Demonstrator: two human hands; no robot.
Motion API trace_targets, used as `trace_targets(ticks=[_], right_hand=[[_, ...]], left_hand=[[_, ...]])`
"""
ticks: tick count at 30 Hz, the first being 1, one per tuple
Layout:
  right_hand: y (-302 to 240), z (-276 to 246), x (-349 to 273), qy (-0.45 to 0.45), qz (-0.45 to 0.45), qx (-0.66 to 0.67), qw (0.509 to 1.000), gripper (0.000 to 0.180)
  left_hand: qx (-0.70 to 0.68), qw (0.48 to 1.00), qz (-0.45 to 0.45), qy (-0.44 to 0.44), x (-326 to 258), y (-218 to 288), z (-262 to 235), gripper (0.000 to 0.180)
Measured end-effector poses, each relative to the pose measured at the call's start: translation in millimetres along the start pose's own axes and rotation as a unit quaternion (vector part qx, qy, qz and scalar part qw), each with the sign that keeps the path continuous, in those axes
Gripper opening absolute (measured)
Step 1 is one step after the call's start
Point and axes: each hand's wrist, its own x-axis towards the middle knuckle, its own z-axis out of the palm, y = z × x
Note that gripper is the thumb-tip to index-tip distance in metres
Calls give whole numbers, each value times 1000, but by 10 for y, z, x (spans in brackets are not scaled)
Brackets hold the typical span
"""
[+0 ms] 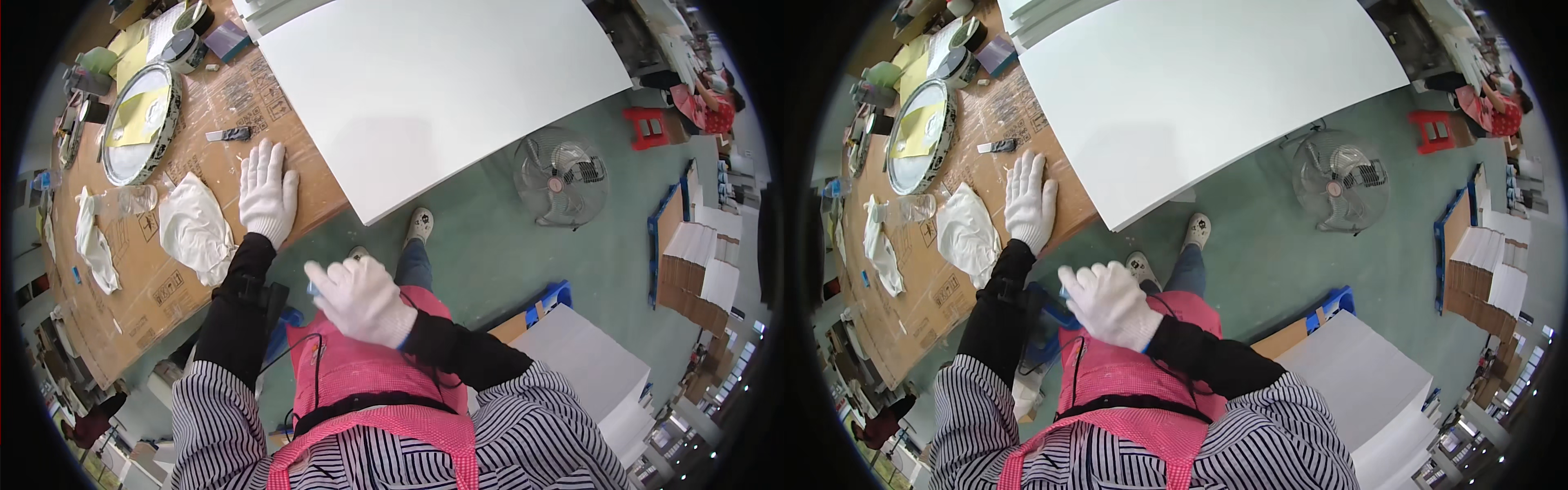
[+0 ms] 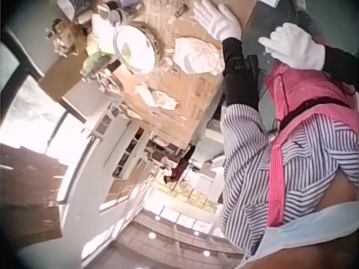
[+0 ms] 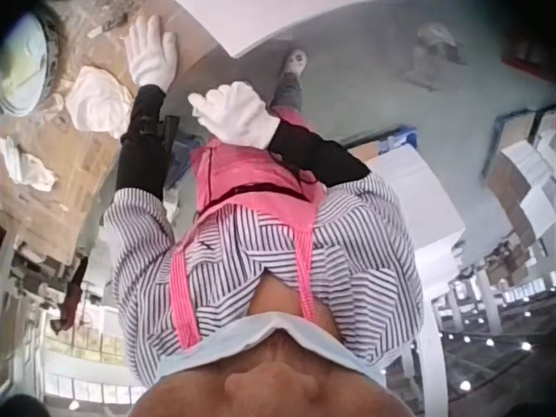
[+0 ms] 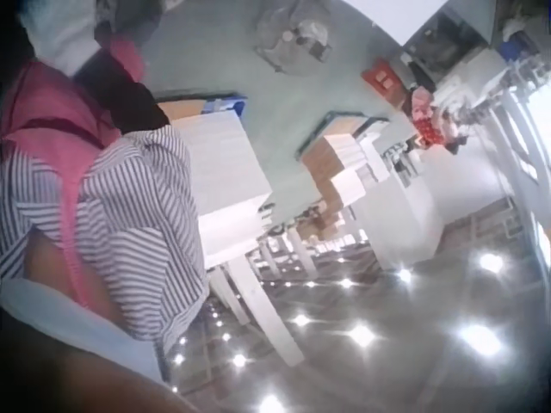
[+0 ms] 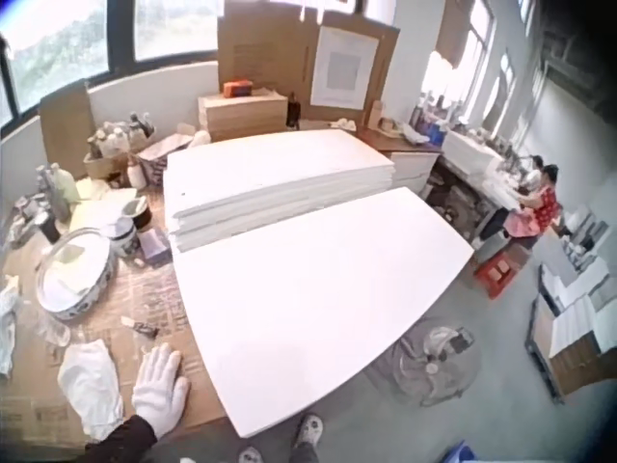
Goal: The recorder uses a blue sponge and a white cloth to clean or finish the surfaces and edges of white furniture panels at a workshop table.
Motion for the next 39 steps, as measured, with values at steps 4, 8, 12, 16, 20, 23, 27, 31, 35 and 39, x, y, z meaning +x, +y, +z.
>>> trace_targets(ticks=[4, 8, 12, 16, 20, 23, 27, 31, 35, 39], right_hand=[[164, -294, -294, -22, 151, 399, 904, 45], [689, -774, -503, 85, 327, 721, 606, 51], [1037, -1026, -612, 142, 279, 716, 623, 54], [1245, -1198, -600, 189, 292, 697, 627, 54], [1617, -1470, -622, 231, 321, 652, 647, 51], [2105, -1761, -734, 271, 277, 687, 615, 47], [2510, -2321, -555, 366, 297, 514, 717, 39], [3041, -2675, -401, 391, 367, 222, 815, 44], [3530, -2804, -493, 336, 409, -67, 846, 51], [3247, -2485, -394, 305, 329, -27, 893, 50]], left_hand=[[50, 997, -37, 38, -164, -59, 5, 52], [55, 992, -92, 62, -116, 70, 44, 52], [58, 993, -85, 55, -86, 86, 31, 52], [49, 993, -75, 72, -89, 84, -21, 50], [42, 994, -67, 77, -91, 103, -17, 50], [39, 995, -72, 64, -81, 139, 2, 49], [37, 995, -82, 50, -90, 142, -69, 48], [36, 994, -90, 40, -99, 137, -49, 49], [24, 996, -81, 33, -32, 209, -46, 49], [33, 995, -85, 28, -45, 174, -70, 49]])
